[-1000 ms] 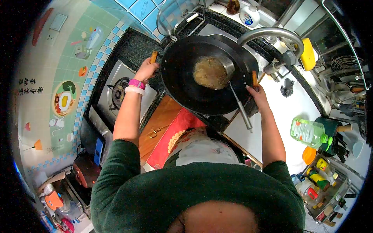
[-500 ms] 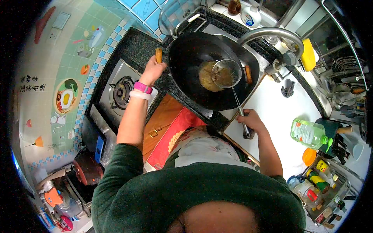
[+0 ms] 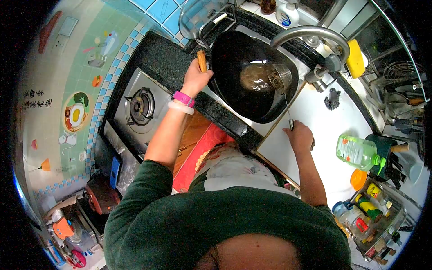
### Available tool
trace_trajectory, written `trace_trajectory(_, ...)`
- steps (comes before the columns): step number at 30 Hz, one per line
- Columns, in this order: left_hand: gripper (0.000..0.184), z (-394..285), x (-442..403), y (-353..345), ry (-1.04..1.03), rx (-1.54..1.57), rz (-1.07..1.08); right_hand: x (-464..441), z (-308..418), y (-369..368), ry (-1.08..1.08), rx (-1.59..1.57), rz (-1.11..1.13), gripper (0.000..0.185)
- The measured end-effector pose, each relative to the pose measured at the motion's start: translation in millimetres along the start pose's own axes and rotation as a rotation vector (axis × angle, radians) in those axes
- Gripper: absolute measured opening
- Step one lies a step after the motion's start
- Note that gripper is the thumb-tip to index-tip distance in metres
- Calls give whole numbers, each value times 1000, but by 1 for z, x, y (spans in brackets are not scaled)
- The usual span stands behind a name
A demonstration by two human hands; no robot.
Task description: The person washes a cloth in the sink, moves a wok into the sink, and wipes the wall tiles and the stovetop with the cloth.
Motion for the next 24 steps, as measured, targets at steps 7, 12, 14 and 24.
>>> trace_trajectory(7, 33, -50, -15, -2, -74, -103, -44, -14, -8, -4, 8, 84, -22, 42)
trace_trajectory(12, 32, -92, 14, -9, -127, -161, -39, -16, 0, -10, 24, 58, 14, 41)
trace_trajectory(14, 31, -98, 25, -14, -167, -155, -40, -16, 2, -14, 27, 38, 16, 41)
trace_trajectory(24, 32, -135, 67, -37, -216, -163, 7, -32, 20, -17, 66, 51, -21, 38)
Point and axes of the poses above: each hand's wrist, its own x-axis away from the middle knuckle, its own y-axis out of the back of the hand, z = x × y, the point moved 5 cm from there along -x, towards the middle knuckle, and after that the axes turned 12 degrees about x, right-handed, at the moved point
